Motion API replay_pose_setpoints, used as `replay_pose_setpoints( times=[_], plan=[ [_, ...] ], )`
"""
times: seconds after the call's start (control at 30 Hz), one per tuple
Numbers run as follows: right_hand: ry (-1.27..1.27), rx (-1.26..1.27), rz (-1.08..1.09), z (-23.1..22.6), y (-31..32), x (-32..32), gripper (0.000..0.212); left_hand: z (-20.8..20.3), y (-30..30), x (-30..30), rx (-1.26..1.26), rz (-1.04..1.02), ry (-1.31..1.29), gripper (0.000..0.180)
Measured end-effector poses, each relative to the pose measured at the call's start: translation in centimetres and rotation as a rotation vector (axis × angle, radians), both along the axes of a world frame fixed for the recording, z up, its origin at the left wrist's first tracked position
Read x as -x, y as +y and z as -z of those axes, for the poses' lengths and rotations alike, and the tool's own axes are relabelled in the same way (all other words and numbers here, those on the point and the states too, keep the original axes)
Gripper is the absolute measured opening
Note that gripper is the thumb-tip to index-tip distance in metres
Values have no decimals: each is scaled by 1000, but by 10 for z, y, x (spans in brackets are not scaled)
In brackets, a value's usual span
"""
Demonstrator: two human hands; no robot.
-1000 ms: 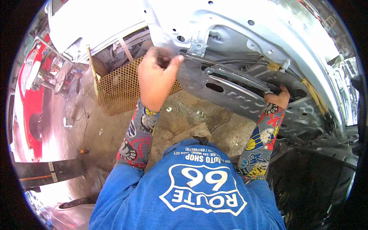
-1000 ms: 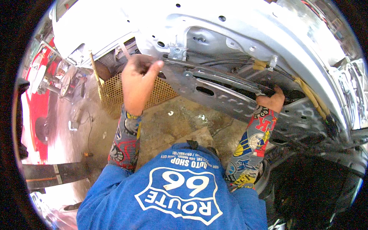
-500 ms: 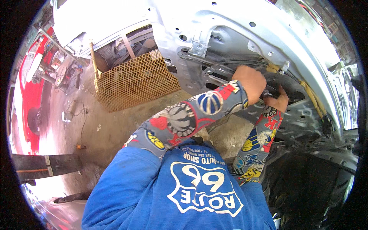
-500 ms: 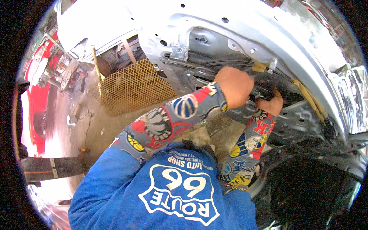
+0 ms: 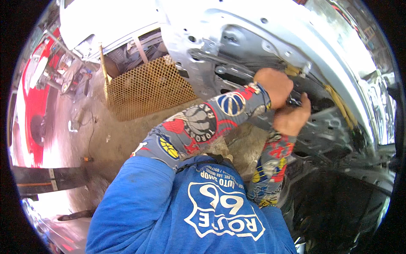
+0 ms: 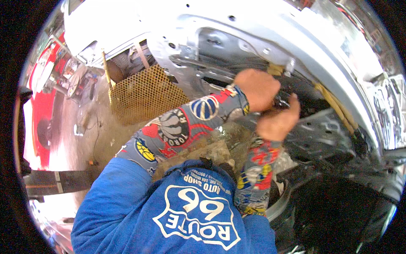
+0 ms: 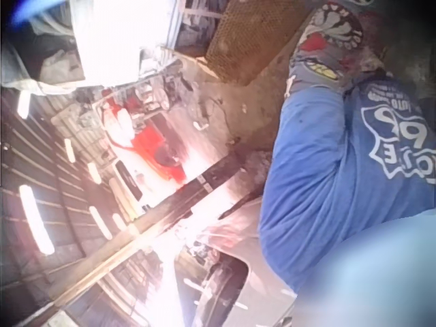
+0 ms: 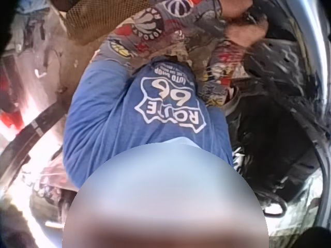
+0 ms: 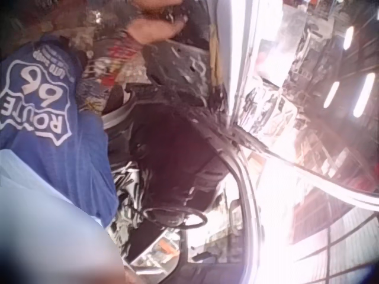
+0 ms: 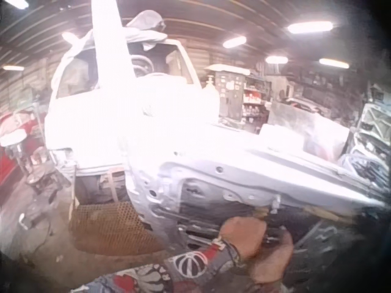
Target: The person retrieves a box of fasteners from the car seat, selects several bolts, and then lifts a car door into position. They align the door with the vehicle frame and begin securing it by hand-tightening bolts into the door hinge area.
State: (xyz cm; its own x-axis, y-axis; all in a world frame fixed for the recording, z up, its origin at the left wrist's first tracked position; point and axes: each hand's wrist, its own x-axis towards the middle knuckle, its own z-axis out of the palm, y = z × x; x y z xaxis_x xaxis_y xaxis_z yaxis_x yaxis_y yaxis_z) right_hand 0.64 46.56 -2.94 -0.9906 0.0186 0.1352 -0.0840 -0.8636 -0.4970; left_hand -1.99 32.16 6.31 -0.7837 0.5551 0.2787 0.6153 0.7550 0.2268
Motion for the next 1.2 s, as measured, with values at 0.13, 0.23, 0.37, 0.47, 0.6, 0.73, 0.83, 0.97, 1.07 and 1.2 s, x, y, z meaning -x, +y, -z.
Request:
replay_pose_setpoints(
  times=[0.13, 0.23, 0.37, 0.47, 0.6, 0.73, 0.83, 0.97, 1.07, 1.2],
  plan=[
    [252, -1347, 1015, -26, -50, -65, 42, 4, 5, 5, -18, -35, -53, 26],
    [390, -792, 1120, -75, -26, -84, 55, 14, 11, 7, 7, 10, -3, 32],
    [501, -987, 1655, -158, 76, -56, 53, 16, 24, 11, 6, -2, -86, 34],
    [794, -1285, 1582, -206, 144, -19, 45, 15, 36, 15, 22, 9, -180, 34],
    [733, -1085, 1407, -197, 166, 46, 50, 15, 52, 27, 68, 34, -240, 40],
    [665, -1061, 1438, -185, 189, 69, 36, 24, 55, 16, -36, -28, -212, 30],
    [514, -1171, 1488, -180, 199, 66, 34, 36, 62, -4, -132, -87, -40, 24],
    [398, -1389, 1436, -182, 193, 61, 42, 46, 70, 5, -144, -45, 24, 25],
    [576, -1216, 1210, -183, 191, 65, 27, 47, 71, 27, -111, 75, -36, 41],
    [785, -1618, 1491, -177, 200, 69, 28, 44, 79, 54, -30, 119, -234, 50]
  ],
)
